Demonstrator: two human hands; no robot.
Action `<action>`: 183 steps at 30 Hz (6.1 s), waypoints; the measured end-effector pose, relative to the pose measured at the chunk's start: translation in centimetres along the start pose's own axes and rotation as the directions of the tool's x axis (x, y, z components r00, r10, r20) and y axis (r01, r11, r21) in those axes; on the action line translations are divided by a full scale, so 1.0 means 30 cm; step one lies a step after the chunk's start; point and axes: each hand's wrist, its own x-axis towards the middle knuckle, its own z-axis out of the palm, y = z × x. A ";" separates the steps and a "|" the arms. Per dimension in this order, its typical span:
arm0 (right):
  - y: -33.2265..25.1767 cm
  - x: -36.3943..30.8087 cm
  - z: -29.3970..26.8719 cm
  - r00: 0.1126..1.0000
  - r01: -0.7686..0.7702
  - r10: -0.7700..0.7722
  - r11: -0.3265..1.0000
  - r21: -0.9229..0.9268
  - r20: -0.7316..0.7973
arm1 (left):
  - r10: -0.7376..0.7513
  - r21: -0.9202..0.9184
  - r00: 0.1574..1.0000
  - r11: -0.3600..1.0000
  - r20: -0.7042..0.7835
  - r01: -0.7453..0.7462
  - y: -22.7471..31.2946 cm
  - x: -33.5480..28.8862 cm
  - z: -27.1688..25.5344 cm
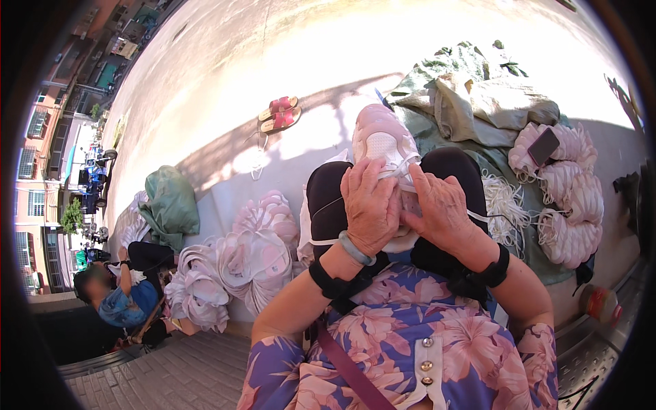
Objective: The recorder is lacing a white and pink shoe and pulling the laces through the eyelets.
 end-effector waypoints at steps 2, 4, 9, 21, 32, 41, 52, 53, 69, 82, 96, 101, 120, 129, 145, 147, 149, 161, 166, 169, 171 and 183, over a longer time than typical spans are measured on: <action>0.001 0.001 0.002 1.000 -0.017 0.017 1.000 -0.007 0.025 | -0.040 0.050 0.999 0.998 -0.008 0.041 0.011 0.006 0.009; 0.007 -0.001 0.018 0.996 -0.084 0.084 0.996 0.040 -0.005 | -0.014 0.064 1.000 0.998 -0.017 0.015 0.034 0.008 0.006; 0.022 0.010 0.011 0.996 -0.082 0.085 0.993 0.089 -0.034 | -0.037 0.056 0.999 0.998 0.000 0.037 0.025 -0.012 0.024; 0.028 0.012 0.009 0.992 -0.127 0.128 0.990 0.062 -0.004 | 0.179 0.275 0.984 0.945 0.025 -0.178 -0.009 -0.020 0.047; 0.063 0.048 0.025 0.992 -0.121 0.119 0.989 0.083 0.034 | 0.076 0.265 0.992 0.959 0.098 -0.099 -0.006 0.043 0.070; 0.069 0.007 0.020 0.984 -0.169 0.179 0.961 0.219 -0.023 | 0.150 0.343 0.984 0.923 0.095 -0.174 0.032 0.084 0.111; 0.102 -0.044 0.029 0.984 -0.100 0.140 0.947 0.306 -0.113 | -0.229 0.476 0.938 0.876 0.259 0.082 -0.148 -0.187 -0.349; 0.100 -0.045 0.031 0.984 -0.100 0.140 0.946 0.308 -0.110 | -0.376 0.551 0.896 0.811 0.235 0.196 -0.227 -0.269 -0.418; 0.076 -0.026 0.063 0.941 -0.029 0.181 0.885 0.465 -0.286 | -0.216 0.131 0.972 0.970 0.097 0.202 -0.255 -0.174 -0.284; 0.077 0.044 0.056 0.892 -0.363 0.452 0.736 0.572 -0.017 | -0.077 0.010 0.968 0.997 0.238 0.077 -0.108 -0.008 -0.106; 0.072 0.085 0.066 0.908 -0.137 0.315 0.844 0.518 -0.274 | 0.005 -0.002 0.987 1.000 0.158 -0.004 -0.065 0.068 -0.069; 0.063 0.096 0.075 0.895 -0.126 0.384 0.706 0.697 -0.228 | 0.004 0.036 0.989 0.999 0.147 -0.010 -0.046 0.094 -0.039; 0.121 0.111 0.056 0.852 -0.515 0.422 0.571 0.639 0.309 | -0.136 -0.014 0.973 0.990 0.186 0.141 -0.043 0.032 -0.058; 0.116 0.104 0.071 0.891 -0.383 0.444 0.627 0.679 0.092 | -0.271 -0.122 0.923 0.942 0.273 0.313 -0.049 0.027 -0.061; 0.119 0.052 0.116 0.915 -0.256 0.399 0.469 0.845 0.056 | -0.183 -0.172 0.928 0.953 0.324 0.248 -0.109 -0.014 -0.235; 0.124 0.045 0.105 0.929 -0.240 0.366 0.486 0.840 0.054 | -0.198 -0.094 0.911 0.964 0.362 0.247 -0.168 -0.050 -0.286; 0.113 0.039 0.081 0.943 -0.222 0.328 0.503 0.835 0.053 | -0.233 -0.121 0.882 0.944 0.409 0.305 -0.192 -0.092 -0.343; 0.098 0.020 0.089 0.972 -0.177 0.204 0.962 0.209 -0.113 | -0.270 -0.116 0.829 0.922 0.490 0.369 -0.028 -0.090 -0.154; 0.116 0.054 0.061 0.977 -0.209 0.215 0.947 0.245 0.005 | -0.215 -0.052 0.912 0.967 0.348 0.248 -0.003 -0.058 -0.092; 0.087 0.046 0.051 0.967 -0.247 0.255 0.920 0.303 0.014 | -0.252 0.020 0.921 0.966 0.297 0.258 0.014 -0.041 -0.078; 0.062 0.046 0.025 0.962 -0.265 0.270 0.902 0.341 0.034 | -0.269 0.066 0.926 0.963 0.266 0.261 0.004 -0.031 -0.055; 0.160 0.008 -0.023 0.936 -0.336 0.346 0.836 0.433 0.057 | -0.335 0.142 0.912 0.941 0.237 0.308 -0.016 -0.028 -0.016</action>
